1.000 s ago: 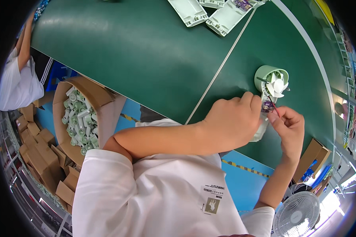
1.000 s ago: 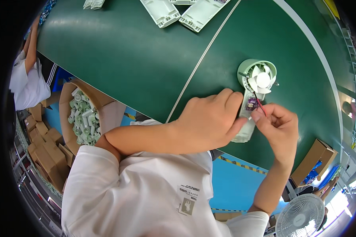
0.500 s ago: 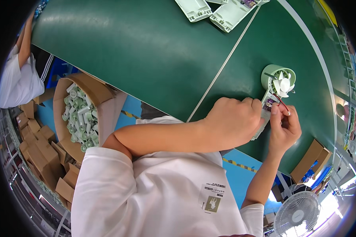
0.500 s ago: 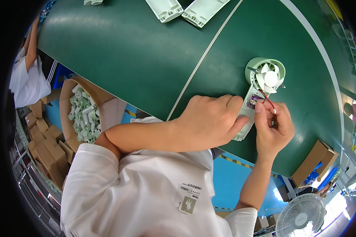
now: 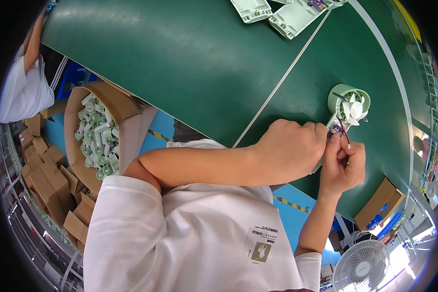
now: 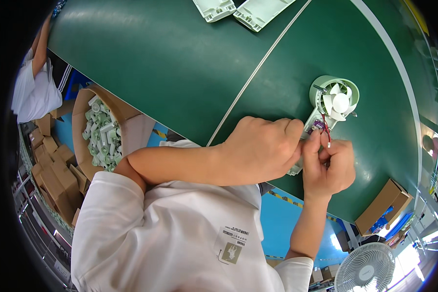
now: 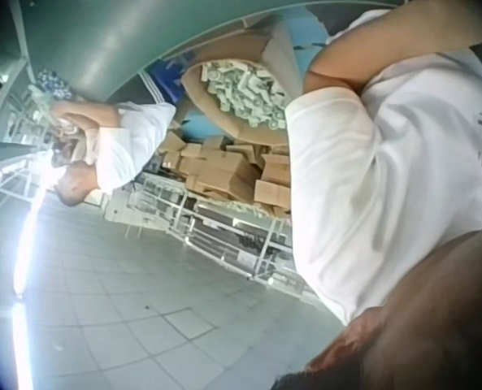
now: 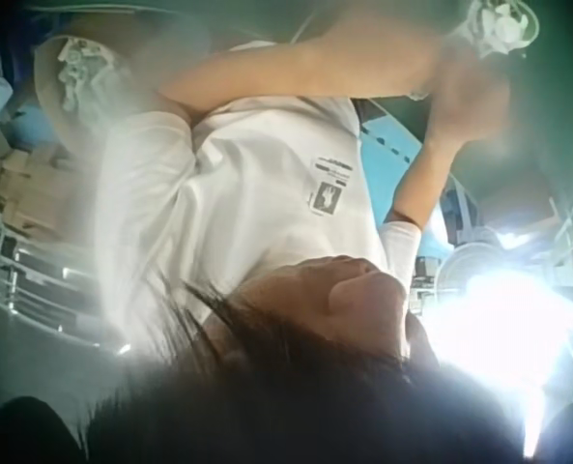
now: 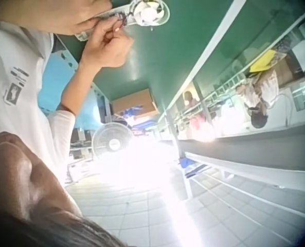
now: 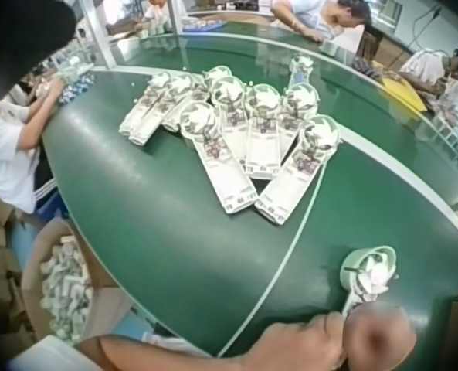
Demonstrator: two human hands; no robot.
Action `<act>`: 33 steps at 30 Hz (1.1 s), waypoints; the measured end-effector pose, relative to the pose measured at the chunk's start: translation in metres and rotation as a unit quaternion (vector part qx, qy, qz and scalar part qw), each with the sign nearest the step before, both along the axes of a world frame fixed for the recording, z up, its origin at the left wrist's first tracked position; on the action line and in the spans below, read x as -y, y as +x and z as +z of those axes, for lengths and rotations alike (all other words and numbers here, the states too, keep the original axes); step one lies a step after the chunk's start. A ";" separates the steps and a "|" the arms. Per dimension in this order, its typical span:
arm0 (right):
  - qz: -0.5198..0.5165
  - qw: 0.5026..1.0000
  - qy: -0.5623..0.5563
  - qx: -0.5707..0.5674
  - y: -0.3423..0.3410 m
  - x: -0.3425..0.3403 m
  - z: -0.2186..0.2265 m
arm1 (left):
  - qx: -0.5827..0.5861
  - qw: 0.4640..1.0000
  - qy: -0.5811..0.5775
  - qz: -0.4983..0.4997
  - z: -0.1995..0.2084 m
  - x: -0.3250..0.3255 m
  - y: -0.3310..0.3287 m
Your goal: Assembling and labeling small electronic fan components on a factory production line.
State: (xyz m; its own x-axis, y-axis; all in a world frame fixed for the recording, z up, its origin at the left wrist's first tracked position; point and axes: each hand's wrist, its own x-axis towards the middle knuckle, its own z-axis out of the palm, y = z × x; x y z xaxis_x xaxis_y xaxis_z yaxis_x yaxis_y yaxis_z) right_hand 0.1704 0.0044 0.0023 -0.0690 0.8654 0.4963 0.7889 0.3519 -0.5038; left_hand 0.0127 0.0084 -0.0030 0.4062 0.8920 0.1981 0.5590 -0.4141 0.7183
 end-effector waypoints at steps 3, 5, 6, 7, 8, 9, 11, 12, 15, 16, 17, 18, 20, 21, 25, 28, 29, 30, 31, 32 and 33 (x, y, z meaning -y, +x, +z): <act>0.001 0.996 0.024 0.091 -0.006 -0.002 0.011 | 0.005 1.000 0.007 0.005 -0.001 0.001 0.001; -0.002 0.991 0.020 0.131 -0.006 -0.003 0.017 | 0.014 1.000 0.015 0.010 -0.002 0.001 0.003; 0.005 0.992 0.001 0.124 -0.006 -0.004 0.019 | 0.014 1.000 0.014 0.010 -0.002 0.000 0.003; 0.011 0.993 -0.019 0.117 -0.005 -0.004 0.019 | 0.004 1.000 0.012 0.007 -0.002 0.000 0.002; 0.012 0.993 -0.019 0.118 -0.003 -0.004 0.019 | -0.005 1.000 0.009 0.004 -0.001 -0.001 0.001; 0.011 0.996 -0.054 0.071 -0.001 -0.004 0.018 | -0.004 1.000 0.008 0.004 -0.002 -0.001 0.001; 0.012 0.996 -0.090 0.026 0.001 -0.002 0.020 | -0.006 1.000 0.021 0.000 -0.003 0.000 0.001; 0.003 0.993 -0.115 0.006 0.002 -0.001 0.022 | -0.006 1.000 0.021 0.001 -0.003 0.000 0.002; -0.029 0.980 -0.189 -0.062 0.008 0.001 0.024 | -0.015 0.999 0.033 0.006 -0.004 0.001 0.002; -0.053 0.964 -0.237 -0.110 0.010 0.001 0.023 | -0.015 0.999 0.039 0.005 -0.004 0.001 0.001; -0.053 0.964 -0.237 -0.110 0.011 0.000 0.021 | -0.015 0.999 0.044 0.004 -0.004 0.002 0.000; -0.044 0.955 -0.252 -0.151 0.012 -0.001 0.019 | -0.015 0.999 0.044 0.002 -0.005 0.002 0.000; -0.039 0.944 -0.267 -0.192 0.011 -0.002 0.017 | -0.015 0.999 0.039 -0.003 -0.007 0.002 -0.001; -0.047 0.933 -0.275 -0.228 0.010 -0.002 0.015 | -0.016 0.999 0.039 -0.006 -0.007 0.002 -0.001; -0.109 0.900 -0.326 -0.268 0.000 -0.009 0.030 | -0.031 0.999 0.007 -0.010 -0.005 0.000 -0.003; -0.131 0.869 -0.377 -0.292 0.005 -0.016 0.036 | -0.026 0.999 -0.001 -0.021 -0.004 -0.003 -0.002; -0.141 0.867 -0.371 -0.301 0.007 -0.019 0.036 | -0.016 1.000 0.000 -0.019 -0.002 -0.003 -0.001; -0.126 0.855 -0.391 -0.318 0.007 -0.020 0.036 | -0.022 0.999 0.003 -0.034 0.000 -0.002 -0.001; -0.112 0.843 -0.406 -0.335 0.008 -0.020 0.036 | -0.014 1.000 0.013 -0.020 0.000 -0.003 -0.002; -0.108 0.866 -0.399 -0.280 0.003 -0.015 0.036 | -0.006 1.000 0.023 -0.006 0.001 -0.004 -0.003; -0.129 0.874 -0.379 -0.275 -0.005 -0.011 0.035 | -0.011 0.999 0.033 -0.020 0.003 -0.004 -0.005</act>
